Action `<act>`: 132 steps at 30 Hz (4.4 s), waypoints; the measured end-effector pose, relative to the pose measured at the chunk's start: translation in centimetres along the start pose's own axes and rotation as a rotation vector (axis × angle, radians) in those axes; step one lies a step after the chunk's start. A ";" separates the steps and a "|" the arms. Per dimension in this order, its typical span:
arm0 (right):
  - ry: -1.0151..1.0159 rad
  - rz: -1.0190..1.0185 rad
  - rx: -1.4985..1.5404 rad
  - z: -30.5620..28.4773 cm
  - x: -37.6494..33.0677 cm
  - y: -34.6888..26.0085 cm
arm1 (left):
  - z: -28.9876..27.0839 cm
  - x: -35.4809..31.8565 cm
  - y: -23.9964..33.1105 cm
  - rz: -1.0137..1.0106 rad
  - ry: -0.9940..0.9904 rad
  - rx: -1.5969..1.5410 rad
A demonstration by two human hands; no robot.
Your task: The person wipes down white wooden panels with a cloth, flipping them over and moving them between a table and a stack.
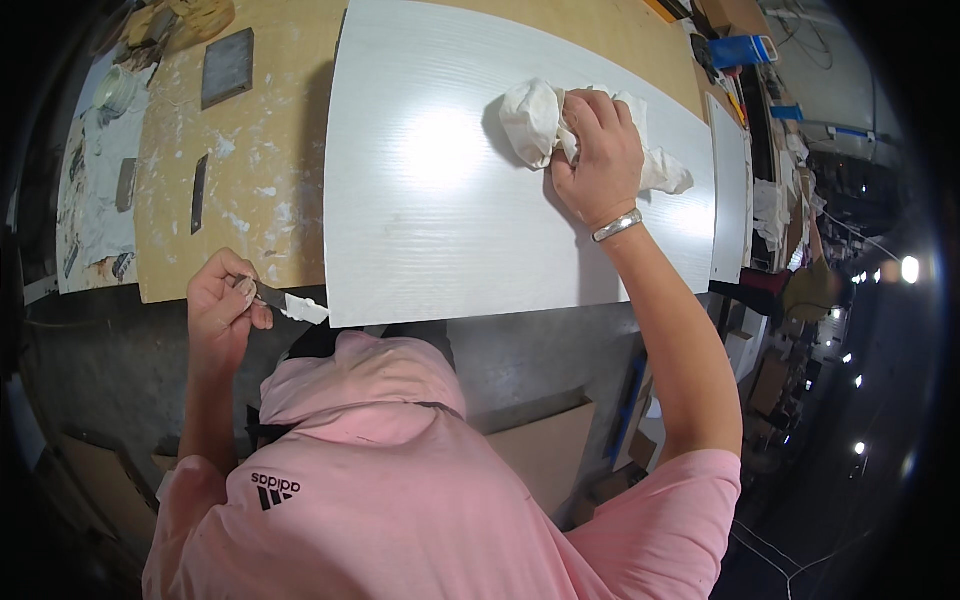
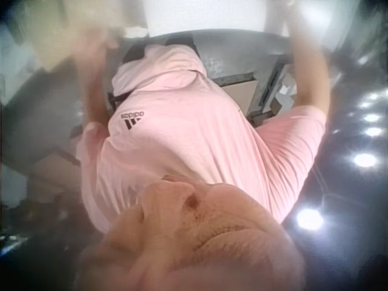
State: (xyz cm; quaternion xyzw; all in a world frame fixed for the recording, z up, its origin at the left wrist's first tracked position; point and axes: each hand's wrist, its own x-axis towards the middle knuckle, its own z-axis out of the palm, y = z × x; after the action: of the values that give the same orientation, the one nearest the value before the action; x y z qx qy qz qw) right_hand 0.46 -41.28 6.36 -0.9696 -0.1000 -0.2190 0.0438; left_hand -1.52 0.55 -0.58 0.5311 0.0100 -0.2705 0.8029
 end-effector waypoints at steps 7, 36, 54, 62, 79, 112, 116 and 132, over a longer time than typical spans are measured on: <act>-0.007 0.009 -0.003 0.0 -0.1 0.1 | -0.4 -0.1 0.4 0.041 0.000 0.031; 0.000 0.023 0.029 -0.1 -0.1 -0.3 | -5.4 4.3 3.3 0.321 0.544 -0.080; -0.006 0.034 0.061 -0.6 0.3 -0.9 | -26.1 18.5 14.5 0.462 0.958 0.052; 0.003 0.029 0.063 -0.7 0.7 -0.8 | -30.8 25.7 16.9 0.486 0.986 0.276; 0.094 0.293 0.385 1.1 -0.5 0.6 | 5.3 14.8 12.0 0.761 0.130 0.547; -0.201 -0.117 0.256 4.2 3.6 1.2 | 7.2 12.4 2.7 1.006 0.419 1.309; -0.217 -0.151 0.210 2.7 3.7 1.5 | 8.8 10.6 5.9 0.827 0.305 1.034; -0.251 -0.169 0.220 2.1 4.4 0.3 | 6.1 15.6 4.7 0.761 0.487 1.128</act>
State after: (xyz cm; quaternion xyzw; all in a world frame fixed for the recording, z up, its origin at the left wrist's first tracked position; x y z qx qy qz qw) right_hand 5.25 -40.54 6.35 -0.9668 -0.2093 -0.0867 0.1182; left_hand 12.22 -9.95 1.30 0.8766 -0.1382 0.1898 0.4201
